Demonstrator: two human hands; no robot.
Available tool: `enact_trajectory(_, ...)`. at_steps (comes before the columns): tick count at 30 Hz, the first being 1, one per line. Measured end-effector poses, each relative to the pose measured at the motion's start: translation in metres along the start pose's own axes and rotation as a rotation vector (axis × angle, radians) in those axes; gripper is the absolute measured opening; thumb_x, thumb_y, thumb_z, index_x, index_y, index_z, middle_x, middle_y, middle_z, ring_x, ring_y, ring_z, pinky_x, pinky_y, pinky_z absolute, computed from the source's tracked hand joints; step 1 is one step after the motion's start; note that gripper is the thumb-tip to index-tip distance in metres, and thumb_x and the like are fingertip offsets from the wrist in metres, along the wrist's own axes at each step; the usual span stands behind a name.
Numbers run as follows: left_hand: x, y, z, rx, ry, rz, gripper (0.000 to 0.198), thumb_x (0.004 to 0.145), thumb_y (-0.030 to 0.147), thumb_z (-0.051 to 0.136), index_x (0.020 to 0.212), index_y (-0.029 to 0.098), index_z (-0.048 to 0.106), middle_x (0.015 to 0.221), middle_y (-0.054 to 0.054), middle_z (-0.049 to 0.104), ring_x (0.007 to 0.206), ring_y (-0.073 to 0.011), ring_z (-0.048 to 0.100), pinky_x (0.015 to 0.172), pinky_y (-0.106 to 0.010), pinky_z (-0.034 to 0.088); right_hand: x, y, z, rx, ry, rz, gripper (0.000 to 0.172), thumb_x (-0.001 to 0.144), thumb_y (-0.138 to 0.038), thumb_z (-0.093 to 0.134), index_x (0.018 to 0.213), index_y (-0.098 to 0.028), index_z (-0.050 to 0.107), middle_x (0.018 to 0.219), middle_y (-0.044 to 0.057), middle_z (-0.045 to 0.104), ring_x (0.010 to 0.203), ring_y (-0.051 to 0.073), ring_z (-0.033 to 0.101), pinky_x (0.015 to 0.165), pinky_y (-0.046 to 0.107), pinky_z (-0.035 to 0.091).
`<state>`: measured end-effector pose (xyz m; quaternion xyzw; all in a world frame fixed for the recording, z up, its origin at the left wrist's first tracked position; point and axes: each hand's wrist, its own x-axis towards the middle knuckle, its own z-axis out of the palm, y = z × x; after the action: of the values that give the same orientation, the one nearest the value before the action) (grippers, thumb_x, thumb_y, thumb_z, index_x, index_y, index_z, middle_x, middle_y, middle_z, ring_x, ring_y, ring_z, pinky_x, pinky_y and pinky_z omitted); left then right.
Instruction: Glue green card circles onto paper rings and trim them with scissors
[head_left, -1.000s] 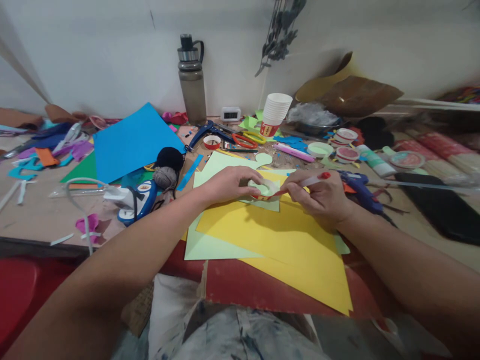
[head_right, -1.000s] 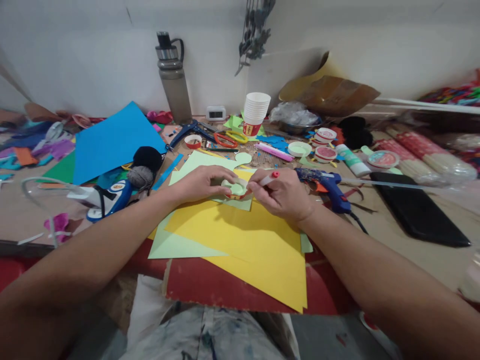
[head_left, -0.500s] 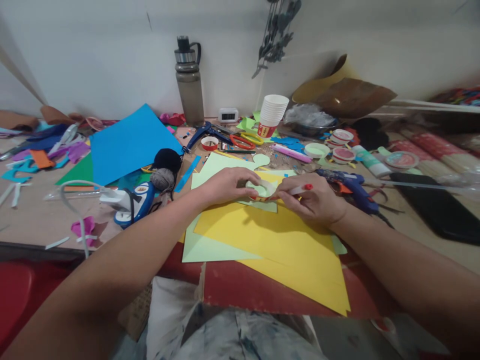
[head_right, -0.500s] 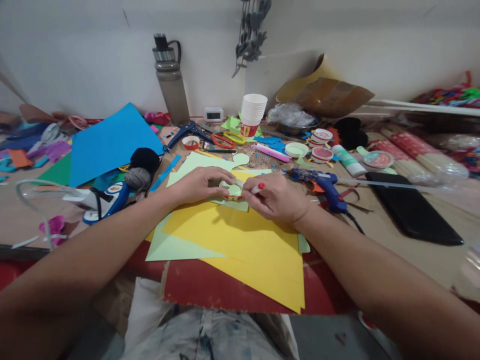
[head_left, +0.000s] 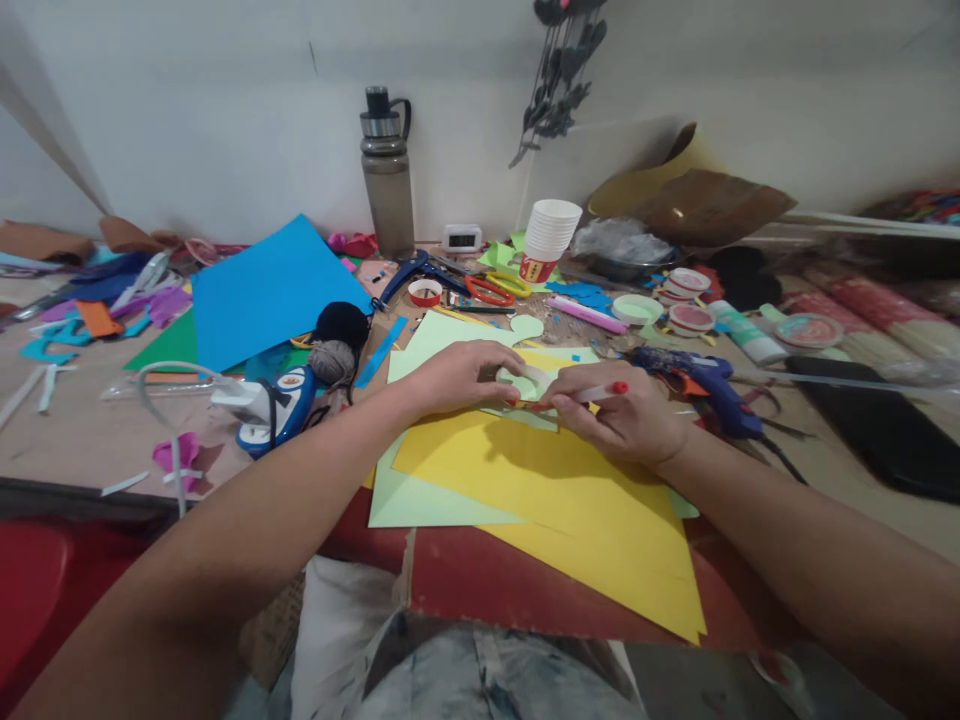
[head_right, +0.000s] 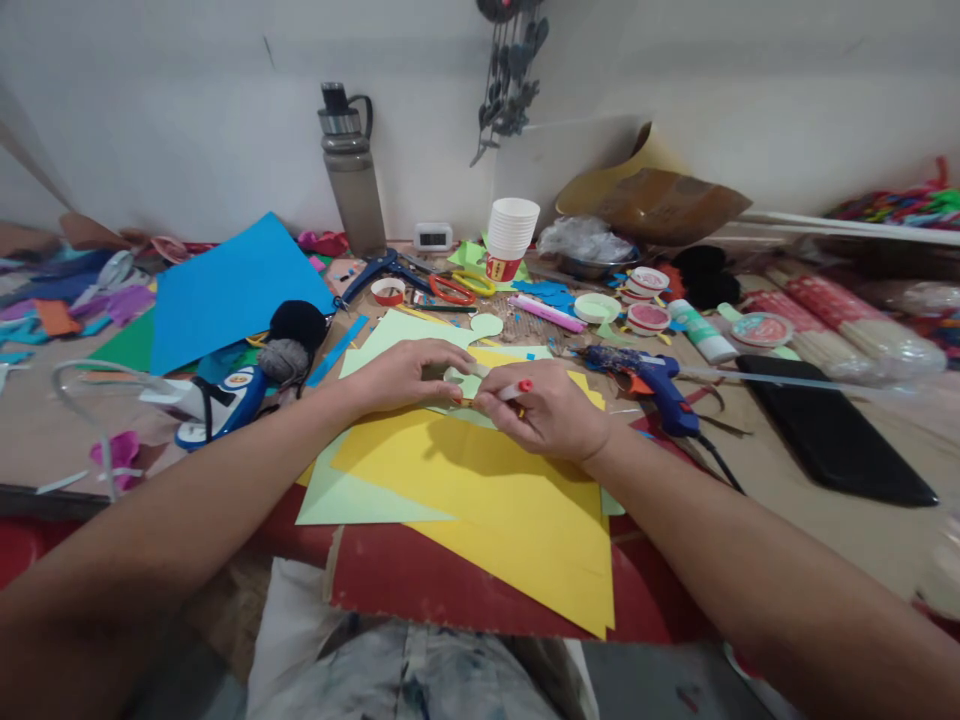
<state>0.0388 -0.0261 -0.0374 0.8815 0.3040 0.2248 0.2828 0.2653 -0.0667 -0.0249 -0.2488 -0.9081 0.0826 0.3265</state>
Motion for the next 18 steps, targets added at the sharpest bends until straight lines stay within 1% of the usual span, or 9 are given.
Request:
enact_trajectory(4, -0.0013, -0.0005, 0.0001, -0.019, 0.009, 0.010, 0.031, 0.082, 0.034, 0.068, 0.111, 0.023, 0.068, 0.120, -0.004, 0.067, 0.111, -0.0182, 0.060, 0.097, -0.032, 0.044, -0.0017, 0.0007, 0.0003, 0.124, 0.085, 0.070, 0.027, 0.092, -0.020, 0.048, 0.073, -0.021, 0.067, 0.062, 0.002, 0.066, 0.051, 0.012, 0.059, 0.049, 0.024, 0.044)
enact_trajectory(7, -0.0022, -0.0018, 0.0002, -0.026, 0.015, 0.022, 0.032, 0.082, 0.034, 0.068, 0.111, 0.023, 0.068, 0.122, -0.005, 0.067, 0.113, -0.0187, 0.060, 0.099, -0.033, 0.043, -0.0038, 0.0026, 0.0020, 0.171, 0.117, 0.120, 0.030, 0.093, -0.024, 0.047, 0.072, -0.022, 0.069, 0.061, 0.002, 0.065, 0.049, 0.012, 0.058, 0.048, 0.025, 0.045)
enact_trajectory(10, -0.0026, -0.0024, -0.0001, -0.025, 0.011, 0.036, 0.033, 0.082, 0.036, 0.069, 0.112, 0.023, 0.068, 0.125, -0.006, 0.065, 0.116, -0.0195, 0.059, 0.102, -0.035, 0.043, -0.0058, 0.0048, 0.0040, 0.197, 0.146, 0.162, 0.031, 0.094, -0.028, 0.046, 0.074, -0.023, 0.069, 0.062, 0.002, 0.065, 0.050, 0.013, 0.059, 0.048, 0.027, 0.046)
enact_trajectory(14, -0.0027, -0.0013, -0.0010, -0.025, 0.003, 0.008, 0.035, 0.085, 0.040, 0.064, 0.114, 0.022, 0.068, 0.134, -0.008, 0.061, 0.124, -0.0208, 0.054, 0.107, -0.037, 0.040, -0.0070, 0.0053, 0.0054, 0.236, 0.183, 0.176, 0.028, 0.094, -0.028, 0.048, 0.075, -0.023, 0.068, 0.061, 0.001, 0.064, 0.050, 0.014, 0.059, 0.049, 0.028, 0.046)
enact_trajectory(16, -0.0028, -0.0009, -0.0016, -0.054, 0.041, -0.029, 0.035, 0.089, 0.043, 0.058, 0.115, 0.021, 0.067, 0.135, -0.008, 0.060, 0.124, -0.0209, 0.054, 0.107, -0.037, 0.039, -0.0069, 0.0036, 0.0059, 0.249, 0.196, 0.197, 0.029, 0.094, -0.028, 0.048, 0.073, -0.023, 0.068, 0.061, 0.001, 0.064, 0.049, 0.013, 0.058, 0.048, 0.028, 0.046)
enact_trajectory(18, -0.0032, -0.0012, -0.0025, -0.100, 0.095, -0.064, 0.036, 0.091, 0.044, 0.054, 0.114, 0.021, 0.067, 0.132, -0.008, 0.062, 0.119, -0.0207, 0.057, 0.104, -0.036, 0.042, -0.0065, 0.0006, 0.0067, 0.267, 0.211, 0.224, 0.031, 0.094, -0.030, 0.048, 0.072, -0.023, 0.068, 0.062, 0.001, 0.064, 0.048, 0.013, 0.057, 0.048, 0.028, 0.046)
